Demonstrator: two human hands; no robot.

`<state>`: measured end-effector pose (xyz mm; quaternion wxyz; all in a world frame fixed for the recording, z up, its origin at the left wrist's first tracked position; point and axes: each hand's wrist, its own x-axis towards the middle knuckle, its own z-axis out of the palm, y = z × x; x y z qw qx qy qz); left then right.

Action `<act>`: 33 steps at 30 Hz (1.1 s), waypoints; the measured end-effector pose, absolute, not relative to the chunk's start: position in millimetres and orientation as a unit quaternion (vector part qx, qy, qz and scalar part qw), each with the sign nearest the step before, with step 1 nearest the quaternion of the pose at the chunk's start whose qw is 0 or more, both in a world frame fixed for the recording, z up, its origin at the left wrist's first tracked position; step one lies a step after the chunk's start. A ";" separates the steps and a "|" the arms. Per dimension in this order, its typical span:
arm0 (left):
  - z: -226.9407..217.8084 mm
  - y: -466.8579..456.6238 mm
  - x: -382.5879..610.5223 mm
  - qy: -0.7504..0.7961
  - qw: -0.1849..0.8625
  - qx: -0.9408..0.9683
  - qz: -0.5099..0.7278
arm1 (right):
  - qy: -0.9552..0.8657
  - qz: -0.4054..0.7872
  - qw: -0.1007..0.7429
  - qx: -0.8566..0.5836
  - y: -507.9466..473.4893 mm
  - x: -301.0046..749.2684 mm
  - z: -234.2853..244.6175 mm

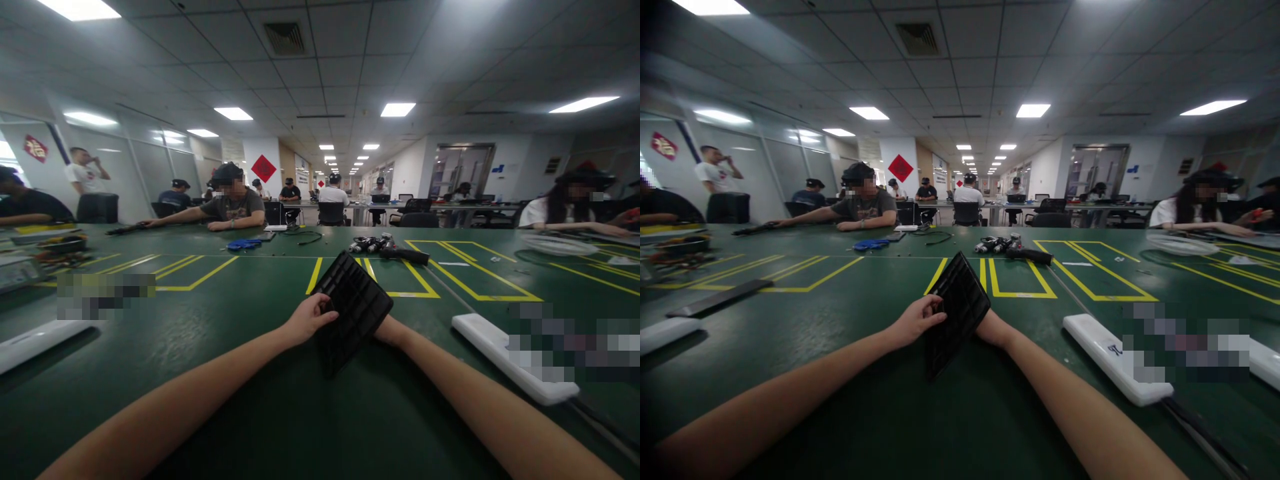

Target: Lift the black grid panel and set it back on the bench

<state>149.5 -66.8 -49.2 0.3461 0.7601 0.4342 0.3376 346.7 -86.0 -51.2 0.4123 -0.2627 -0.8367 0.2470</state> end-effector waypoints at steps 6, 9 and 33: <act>-47.9 -47.1 141.4 0.557 0.468 0.455 0.513 | -0.851 0.199 0.385 -0.296 -77.1 348.7 -66.7; -43.9 -39.5 132.3 0.587 0.488 0.340 0.549 | -0.856 0.188 0.367 -0.311 -77.3 349.2 -68.2; -45.1 -67.2 136.8 0.450 0.402 0.710 0.364 | -0.847 0.245 0.393 -0.261 -80.3 340.5 -64.9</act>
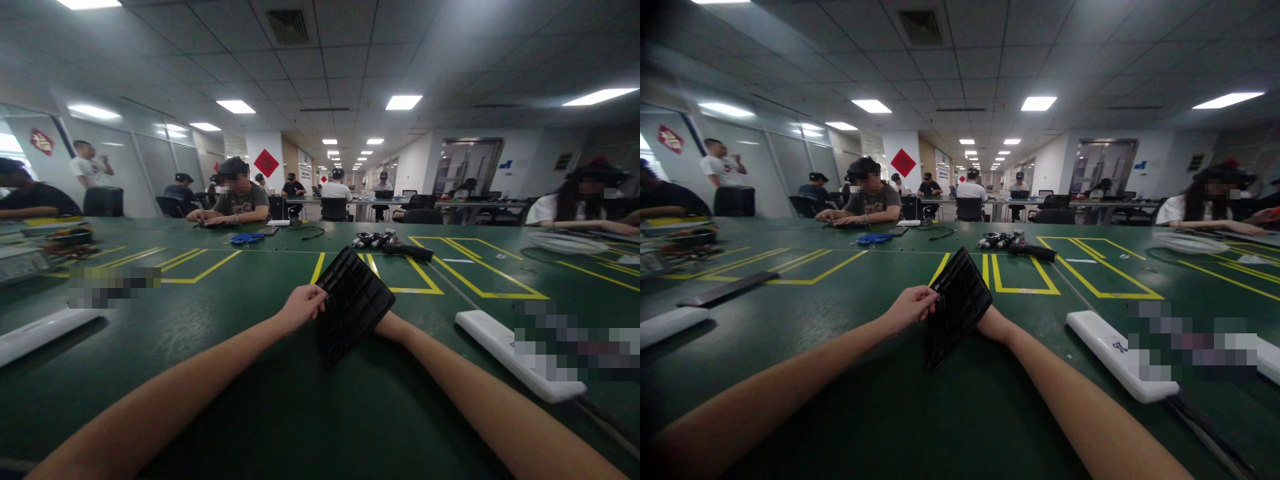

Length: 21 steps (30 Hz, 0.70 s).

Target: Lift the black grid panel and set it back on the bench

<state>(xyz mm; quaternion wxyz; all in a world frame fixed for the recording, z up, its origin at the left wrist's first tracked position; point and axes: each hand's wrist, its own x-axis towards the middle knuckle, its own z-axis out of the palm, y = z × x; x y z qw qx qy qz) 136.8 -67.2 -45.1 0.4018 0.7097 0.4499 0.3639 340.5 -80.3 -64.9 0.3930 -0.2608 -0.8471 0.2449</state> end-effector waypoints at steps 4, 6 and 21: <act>-55.9 -68.4 139.3 0.451 0.279 0.761 0.374 | -0.855 0.224 0.383 -0.268 -78.7 342.1 -66.9; -57.7 -70.2 140.1 0.453 0.222 0.778 0.374 | -0.855 0.224 0.383 -0.270 -79.1 343.1 -67.3; -56.3 -81.6 142.1 0.434 0.094 0.828 0.342 | -0.837 0.253 0.399 -0.278 -80.5 344.7 -68.7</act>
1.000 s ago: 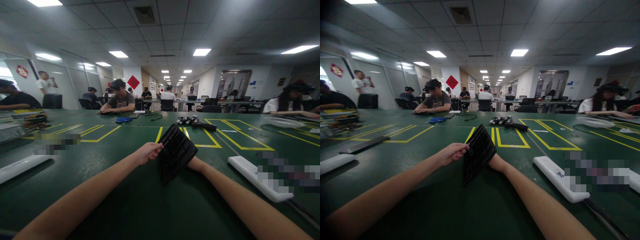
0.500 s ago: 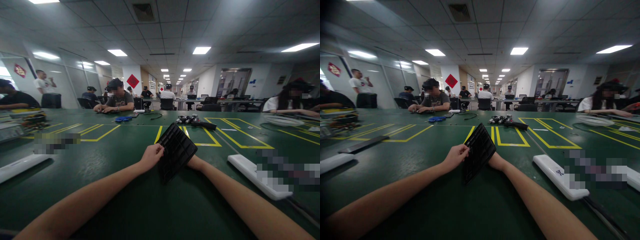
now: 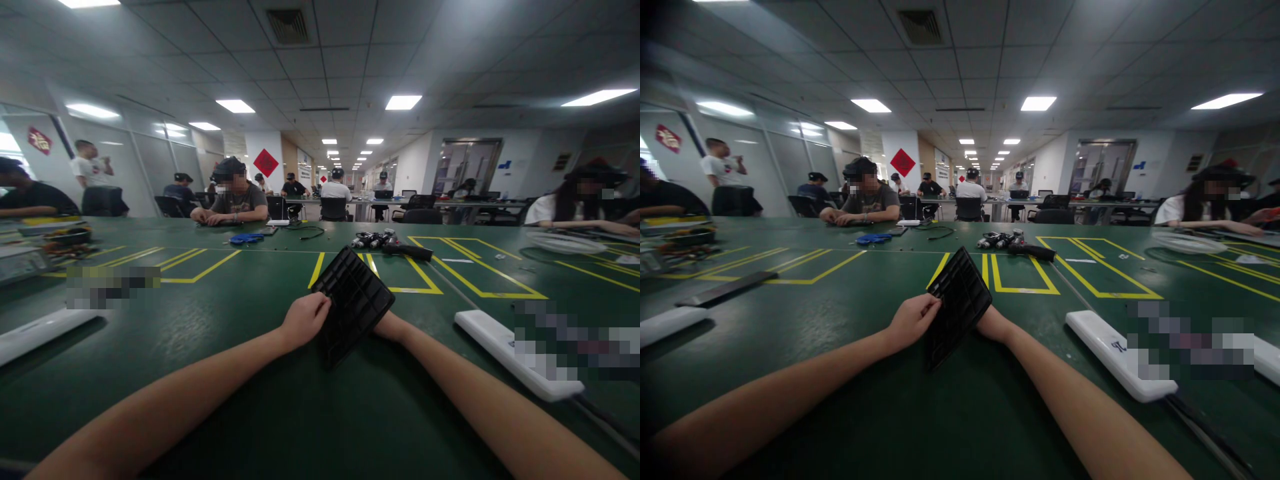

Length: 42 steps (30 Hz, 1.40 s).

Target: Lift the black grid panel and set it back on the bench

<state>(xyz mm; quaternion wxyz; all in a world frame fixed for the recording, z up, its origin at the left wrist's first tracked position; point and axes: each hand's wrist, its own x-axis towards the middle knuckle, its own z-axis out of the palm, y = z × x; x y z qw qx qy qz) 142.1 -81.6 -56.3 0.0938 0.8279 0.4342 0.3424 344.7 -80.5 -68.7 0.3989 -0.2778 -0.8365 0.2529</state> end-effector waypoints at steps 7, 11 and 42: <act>-50.6 -73.4 143.1 0.469 0.143 0.803 0.338 | -0.841 0.246 0.395 -0.275 -78.6 344.0 -70.3; -46.6 -72.1 140.8 0.435 0.150 0.824 0.330 | -0.831 0.255 0.404 -0.286 -77.9 343.7 -71.0; -15.2 -5.4 41.4 0.743 -0.030 0.636 0.205 | -0.717 -0.010 0.287 -0.635 -34.9 416.9 -77.6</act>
